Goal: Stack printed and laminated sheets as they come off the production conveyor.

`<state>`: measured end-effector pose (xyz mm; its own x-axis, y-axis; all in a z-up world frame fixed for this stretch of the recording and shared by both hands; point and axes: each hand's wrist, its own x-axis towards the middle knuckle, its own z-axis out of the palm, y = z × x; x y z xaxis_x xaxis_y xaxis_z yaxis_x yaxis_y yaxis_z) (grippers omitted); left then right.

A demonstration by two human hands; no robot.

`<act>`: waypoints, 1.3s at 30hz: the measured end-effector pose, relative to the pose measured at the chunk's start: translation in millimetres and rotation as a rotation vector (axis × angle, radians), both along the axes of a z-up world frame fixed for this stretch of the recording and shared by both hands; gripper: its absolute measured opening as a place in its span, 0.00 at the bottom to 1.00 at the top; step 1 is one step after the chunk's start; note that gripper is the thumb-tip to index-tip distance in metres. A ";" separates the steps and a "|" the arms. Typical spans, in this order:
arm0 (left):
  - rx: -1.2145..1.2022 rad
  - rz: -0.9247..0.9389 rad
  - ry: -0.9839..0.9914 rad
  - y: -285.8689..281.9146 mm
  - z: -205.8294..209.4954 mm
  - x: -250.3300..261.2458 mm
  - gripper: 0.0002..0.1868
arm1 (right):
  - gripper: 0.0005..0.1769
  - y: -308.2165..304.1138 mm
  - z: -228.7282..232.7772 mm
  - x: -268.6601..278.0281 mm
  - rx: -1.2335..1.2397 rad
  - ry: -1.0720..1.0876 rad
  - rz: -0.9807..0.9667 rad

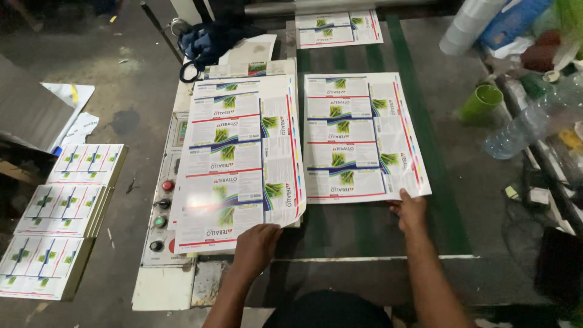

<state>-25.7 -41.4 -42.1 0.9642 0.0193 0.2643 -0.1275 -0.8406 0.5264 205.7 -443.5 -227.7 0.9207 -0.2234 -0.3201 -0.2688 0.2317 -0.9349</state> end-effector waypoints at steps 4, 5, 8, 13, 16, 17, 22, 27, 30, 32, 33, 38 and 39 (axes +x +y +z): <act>-0.064 0.106 0.023 -1.8 4.1 -6.9 0.08 | 0.18 21.9 -10.5 96.8 0.081 -0.028 0.128; -0.096 0.125 0.025 -1.6 1.0 -7.5 0.08 | 0.17 28.4 -11.3 121.5 0.087 -0.015 0.141; -0.080 0.141 0.015 -2.9 -6.9 -13.7 0.07 | 0.17 51.7 -10.5 193.4 0.080 -0.010 0.140; -0.036 0.157 -0.112 12.7 -81.4 -19.1 0.09 | 0.17 77.3 -17.4 287.4 0.121 -0.013 0.170; -0.027 0.175 -0.151 22.0 -112.0 -17.9 0.10 | 0.18 88.5 0.4 287.8 0.145 0.011 0.156; -0.041 0.224 -0.180 22.3 -118.0 -17.0 0.10 | 0.19 87.5 7.3 279.9 0.145 0.025 0.132; -0.156 0.237 -0.391 -11.8 -69.2 18.1 0.11 | 0.28 100.2 36.5 129.4 0.085 0.067 0.229; -0.145 0.080 -0.520 -60.9 -55.4 57.1 0.12 | 0.32 119.4 21.3 -35.9 0.159 0.133 0.821; -0.172 -0.049 -0.526 -81.2 -55.1 69.9 0.12 | 0.37 120.9 -15.2 -82.8 0.304 -0.159 1.130; -0.050 -0.332 -0.199 -91.8 -43.7 72.4 0.18 | 0.33 127.2 29.6 -108.4 0.556 0.270 0.674; -0.051 -0.332 -0.199 -92.3 -40.5 69.4 0.18 | 0.33 123.4 34.4 -106.6 0.556 0.271 0.675; 0.060 -0.381 -0.004 -74.8 -36.8 49.4 0.21 | 0.19 77.0 12.4 -87.5 0.305 0.142 0.240; 0.052 -0.384 0.011 -58.7 -41.3 46.2 0.21 | 0.19 64.3 19.3 -86.9 0.302 0.159 0.235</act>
